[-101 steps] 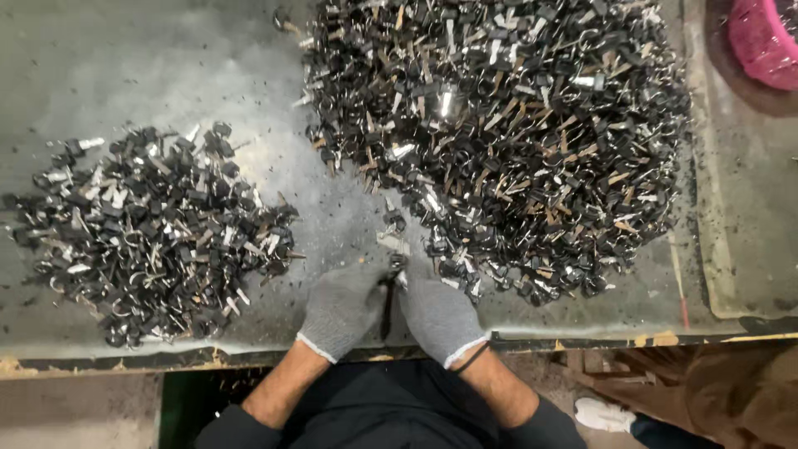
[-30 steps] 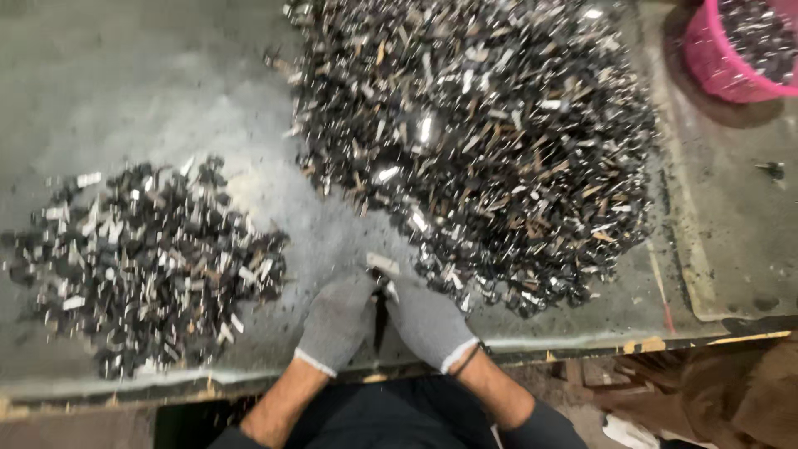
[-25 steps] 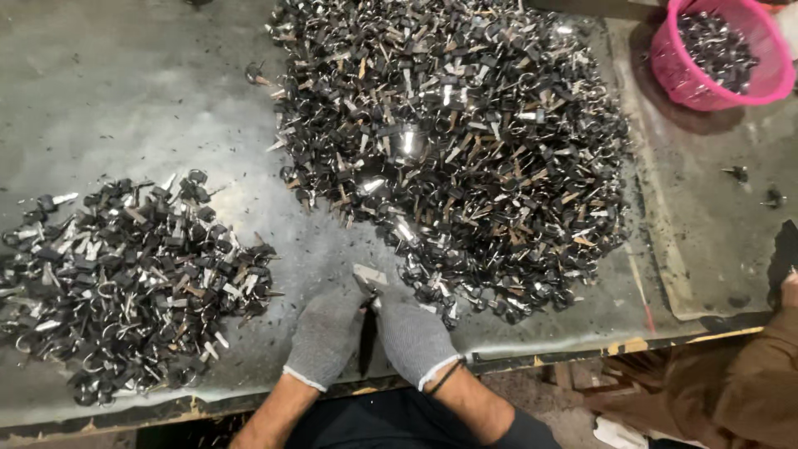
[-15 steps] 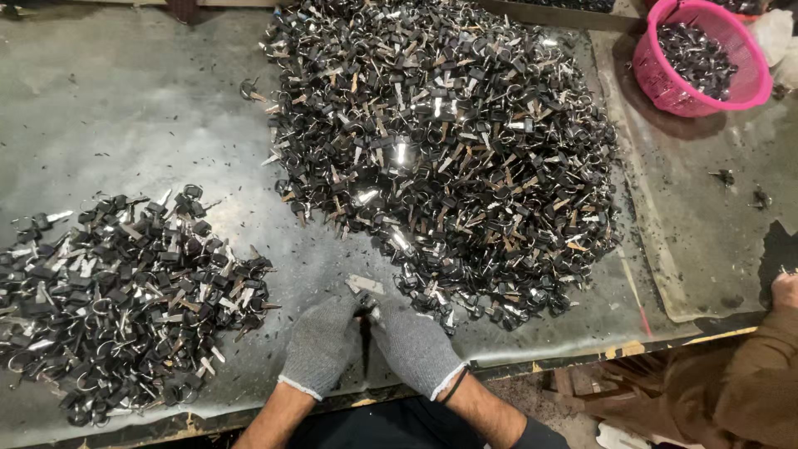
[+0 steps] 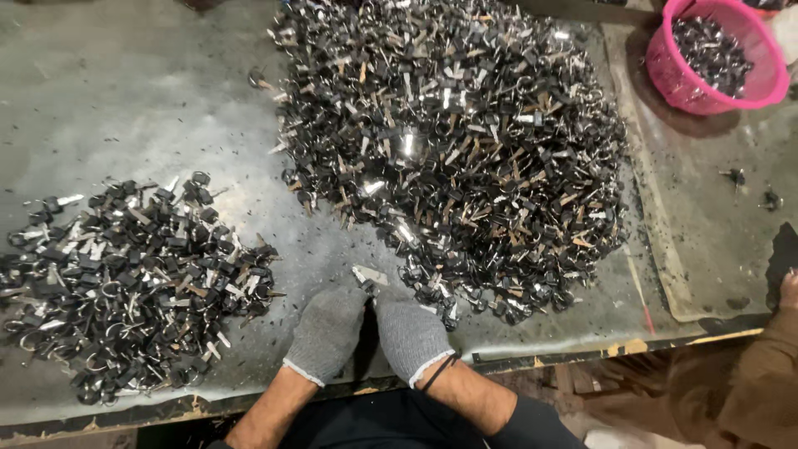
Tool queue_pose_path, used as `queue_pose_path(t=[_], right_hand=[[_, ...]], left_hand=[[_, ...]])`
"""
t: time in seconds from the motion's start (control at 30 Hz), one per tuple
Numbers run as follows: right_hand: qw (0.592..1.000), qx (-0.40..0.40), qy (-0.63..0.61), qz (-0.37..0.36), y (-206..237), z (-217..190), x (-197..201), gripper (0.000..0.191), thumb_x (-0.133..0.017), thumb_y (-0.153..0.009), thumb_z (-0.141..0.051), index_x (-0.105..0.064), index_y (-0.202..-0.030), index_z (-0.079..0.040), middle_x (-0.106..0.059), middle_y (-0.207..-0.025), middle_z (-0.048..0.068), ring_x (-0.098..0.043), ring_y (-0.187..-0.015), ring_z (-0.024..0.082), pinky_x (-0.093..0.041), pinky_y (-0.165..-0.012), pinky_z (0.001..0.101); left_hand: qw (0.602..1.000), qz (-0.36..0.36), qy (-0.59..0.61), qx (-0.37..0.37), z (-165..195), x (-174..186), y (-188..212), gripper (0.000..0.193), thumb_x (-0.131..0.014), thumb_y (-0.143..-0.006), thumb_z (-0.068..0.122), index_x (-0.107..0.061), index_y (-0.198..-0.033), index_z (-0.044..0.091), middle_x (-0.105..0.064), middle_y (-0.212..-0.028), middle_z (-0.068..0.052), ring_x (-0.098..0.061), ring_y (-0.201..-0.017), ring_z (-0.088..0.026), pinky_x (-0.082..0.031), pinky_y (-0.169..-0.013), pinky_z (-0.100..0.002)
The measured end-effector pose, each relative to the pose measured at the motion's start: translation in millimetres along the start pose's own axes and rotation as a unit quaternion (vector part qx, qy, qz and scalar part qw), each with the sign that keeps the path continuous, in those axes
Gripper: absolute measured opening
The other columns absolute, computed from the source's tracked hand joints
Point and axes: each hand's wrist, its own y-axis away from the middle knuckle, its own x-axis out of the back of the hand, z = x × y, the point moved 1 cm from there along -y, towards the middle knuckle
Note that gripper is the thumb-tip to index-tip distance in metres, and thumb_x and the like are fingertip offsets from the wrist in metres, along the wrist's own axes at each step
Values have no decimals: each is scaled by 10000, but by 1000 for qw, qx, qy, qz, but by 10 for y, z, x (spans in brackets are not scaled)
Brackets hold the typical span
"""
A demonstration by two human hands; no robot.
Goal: The person, wearing gray gloves, picks small metal components one at a time from a large pile on a workbench and places them into a separate pile to the left, continuously sorting through the heap. A pink basket holding more of the same parts sits at the side of the bench.
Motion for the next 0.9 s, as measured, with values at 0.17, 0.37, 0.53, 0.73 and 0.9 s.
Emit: queue_pose_path(t=[0.17, 0.37, 0.53, 0.73, 0.9], right_hand=[[1000, 13, -17, -10, -6, 43, 3, 256, -580, -915, -73, -594, -1156, 13, -730, -901, 226, -749, -775, 373, -604, -612, 462], [984, -49, -152, -73, 42, 100, 164, 376, -522, -1003, -200, -479, -1315, 4, -688, -957, 218, -765, -718, 346, -618, -603, 427], [993, -52, -66, -83, 66, 67, 119, 310, -493, -1034, -182, -492, -1259, 32, -714, -920, 223, -758, -756, 346, -628, -614, 442], [997, -32, -66, -40, 45, 27, 159, 242, -539, -999, -206, -551, -1188, -55, -711, -887, 169, -738, -698, 348, -580, -556, 454], [997, 13, 81, 16, 144, 35, 3, 267, -547, -1007, -201, -544, -1212, -30, -700, -836, 165, -748, -634, 272, -583, -473, 378]], left_hand=[[1000, -12, -14, 20, 69, 44, -12, 156, -633, -823, 57, -655, -976, 35, -673, -894, -195, -661, -818, -408, -538, -736, -513], [995, -9, 71, 77, 96, 109, 1, 267, -657, -811, 67, -688, -1076, 60, -704, -941, -192, -671, -868, -430, -530, -740, -529], [997, -16, 56, 59, 89, 62, 17, 232, -666, -824, 79, -677, -1055, 60, -693, -945, -197, -667, -874, -427, -527, -756, -533], [995, 3, 74, 73, 92, 109, 20, 236, -666, -805, 58, -686, -1040, 52, -700, -954, -190, -671, -875, -417, -535, -760, -510], [992, 27, 77, 100, 103, 67, 20, 259, -655, -829, 44, -710, -1080, 81, -714, -950, -163, -690, -880, -383, -552, -777, -486]])
